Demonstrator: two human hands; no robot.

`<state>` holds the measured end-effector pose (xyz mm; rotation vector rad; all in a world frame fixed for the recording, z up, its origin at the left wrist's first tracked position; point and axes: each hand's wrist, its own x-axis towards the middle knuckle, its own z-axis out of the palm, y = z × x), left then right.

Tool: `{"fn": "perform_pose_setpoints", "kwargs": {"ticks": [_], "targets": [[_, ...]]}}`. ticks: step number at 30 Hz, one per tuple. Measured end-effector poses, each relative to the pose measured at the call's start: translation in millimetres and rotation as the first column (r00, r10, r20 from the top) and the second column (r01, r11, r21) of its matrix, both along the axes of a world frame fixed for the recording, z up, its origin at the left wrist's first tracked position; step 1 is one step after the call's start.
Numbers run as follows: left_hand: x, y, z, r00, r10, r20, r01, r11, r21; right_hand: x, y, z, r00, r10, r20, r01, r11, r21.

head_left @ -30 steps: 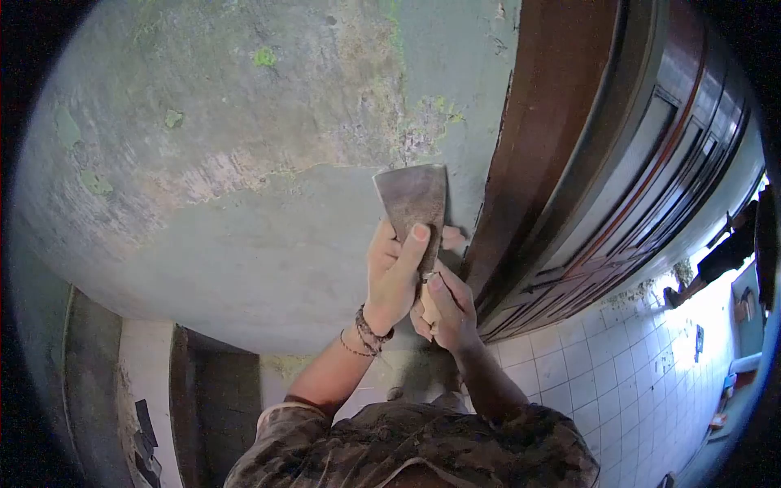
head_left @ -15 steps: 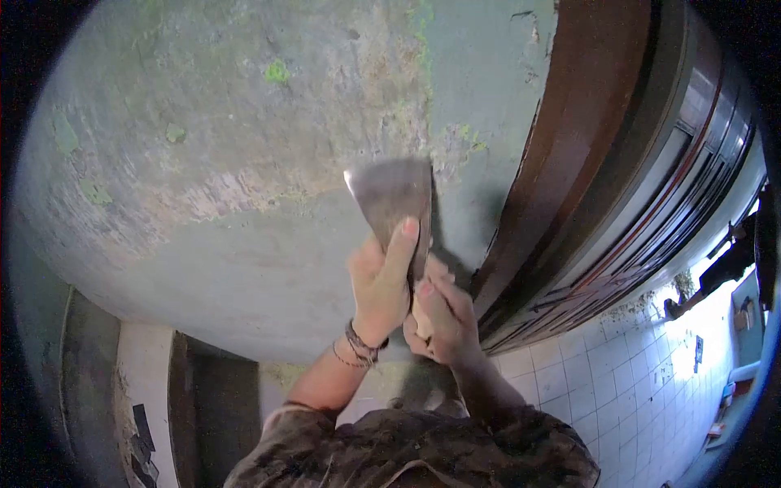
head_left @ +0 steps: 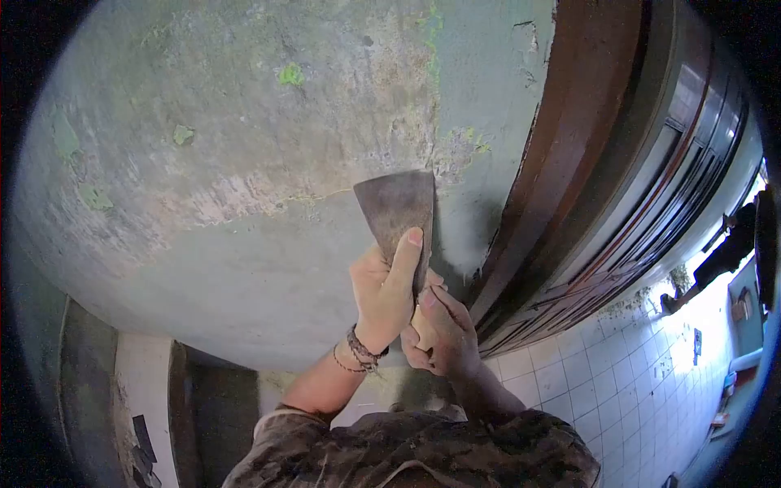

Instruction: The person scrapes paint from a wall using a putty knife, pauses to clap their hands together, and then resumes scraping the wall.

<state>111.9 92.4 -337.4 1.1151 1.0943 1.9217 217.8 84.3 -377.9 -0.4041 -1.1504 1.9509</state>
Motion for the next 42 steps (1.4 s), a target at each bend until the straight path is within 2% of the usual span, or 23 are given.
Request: {"fn": "perform_pose_setpoints", "kwargs": {"ticks": [2, 4, 6, 8, 10, 11, 13, 14, 16, 19, 20, 21, 23, 25, 27, 28, 29, 31, 32, 36, 39, 40, 42], "targets": [[-0.3, -1.9, 1.3, 0.999, 0.039, -0.017, -0.038, 0.999, 0.038, 2.6, 0.3, -3.4, 0.995, 0.096, 0.008, -0.095, 0.992, -0.088], [-1.4, -6.6, 10.6, 0.995, -0.058, 0.081, 0.062, 0.997, -0.043, -1.1, -9.0, 8.2, 0.999, 0.054, -0.003, -0.054, 0.992, -0.118], [-2.8, -5.4, 8.3, 0.996, -0.058, 0.062, 0.061, 0.997, -0.055, -4.4, -12.9, -1.0, 1.0, 0.012, -0.02, -0.015, 0.987, -0.157], [-3.9, -5.1, -0.8, 0.998, -0.06, 0.035, 0.063, 0.996, -0.064, -10.4, -7.9, -29.0, 0.993, -0.087, -0.075, 0.086, 0.996, -0.019], [-2.8, 1.0, -1.6, 0.991, 0.0, -0.132, 0.0, 1.0, 0.006, -13.6, -1.6, -25.9, 0.988, -0.12, -0.098, 0.124, 0.991, 0.04], [-4.8, 6.3, 7.3, 0.991, 0.0, -0.134, 0.002, 1.0, 0.015, -13.6, 2.1, -17.6, 0.989, -0.118, -0.092, 0.122, 0.991, 0.045], [-8.2, 16.8, 27.1, 0.936, 0.113, -0.333, -0.087, 0.992, 0.09, -10.5, 3.9, -3.6, 0.99, -0.118, -0.072, 0.121, 0.992, 0.036], [-7.6, 14.8, 27.5, 0.937, 0.113, -0.331, -0.087, 0.992, 0.093, -7.9, 5.0, 3.5, 0.991, -0.116, -0.061, 0.118, 0.992, 0.036], [-6.1, 8.2, 27.8, 0.976, 0.017, -0.217, -0.028, 0.998, -0.049, -3.7, 3.3, 13.3, 0.992, -0.111, -0.056, 0.113, 0.993, 0.042], [1.9, 8.1, 9.6, 0.984, 0.122, -0.128, -0.114, 0.991, 0.064, 3.3, -6.6, 16.0, 0.998, 0.007, 0.059, -0.01, 0.999, 0.041], [0.5, 12.3, 15.9, 0.9, 0.291, -0.324, -0.236, 0.951, 0.199, 4.2, -5.2, 19.4, 0.998, 0.007, 0.059, -0.01, 0.999, 0.036], [0.6, 12.0, 22.5, 0.902, 0.29, -0.321, -0.241, 0.953, 0.184, 4.9, -2.0, 24.8, 0.999, 0.042, 0.016, -0.041, 0.999, -0.015], [2.1, 11.9, 45.8, 0.991, 0.036, -0.132, -0.036, 0.999, 0.003, 7.0, 11.1, 38.7, 0.991, 0.114, -0.069, -0.119, 0.989, -0.083], [6.0, 7.9, 41.1, 0.975, 0.098, -0.199, -0.108, 0.993, -0.037, 12.0, 11.8, 32.2, 0.992, 0.118, -0.039, -0.118, 0.993, -0.019], [15.6, 7.6, 19.6, 0.908, 0.33, -0.256, -0.303, 0.942, 0.143, 17.3, 1.6, 22.9, 0.996, 0.031, 0.085, -0.033, 0.999, 0.025], [24.8, 4.8, 21.6, 0.973, 0.229, -0.039, -0.226, 0.972, 0.068, 17.9, 3.0, 25.2, 0.996, 0.085, 0.04, -0.085, 0.996, -0.012], [23.2, 8.8, 30.7, 0.971, 0.232, -0.049, -0.228, 0.971, 0.076, 17.6, 8.7, 32.2, 0.996, 0.088, 0.028, -0.087, 0.996, -0.005], [17.8, 12.2, 47.0, 0.927, 0.271, -0.258, -0.253, 0.962, 0.1, 17.9, 14.8, 50.2, 1.0, 0.03, 0.001, -0.03, 0.996, 0.088], [26.3, 10.0, 65.7, 0.985, 0.159, -0.064, -0.156, 0.986, 0.057, 21.2, 22.3, 56.1, 0.995, 0.09, 0.039, -0.094, 0.988, 0.123], [31.0, 3.4, 45.8, 0.932, 0.304, -0.199, -0.3, 0.953, 0.051, 25.4, 14.7, 38.0, 0.996, 0.093, 0.015, -0.094, 0.995, 0.04], [37.4, 7.5, 30.6, 0.939, 0.328, -0.102, -0.324, 0.945, 0.054, 28.8, 10.6, 24.0, 0.998, 0.033, 0.06, -0.037, 0.997, 0.074], [35.4, 9.5, 38.0, 0.938, 0.328, -0.107, -0.326, 0.944, 0.043, 25.6, 12.5, 41.1, 1.0, -0.004, -0.026, 0.003, 1.0, -0.027], [28.4, 18.1, 62.7, 0.948, 0.265, -0.178, -0.255, 0.964, 0.078, 32.6, 23.8, 64.1, 0.997, 0.077, 0.031, -0.078, 0.995, 0.064]]}}
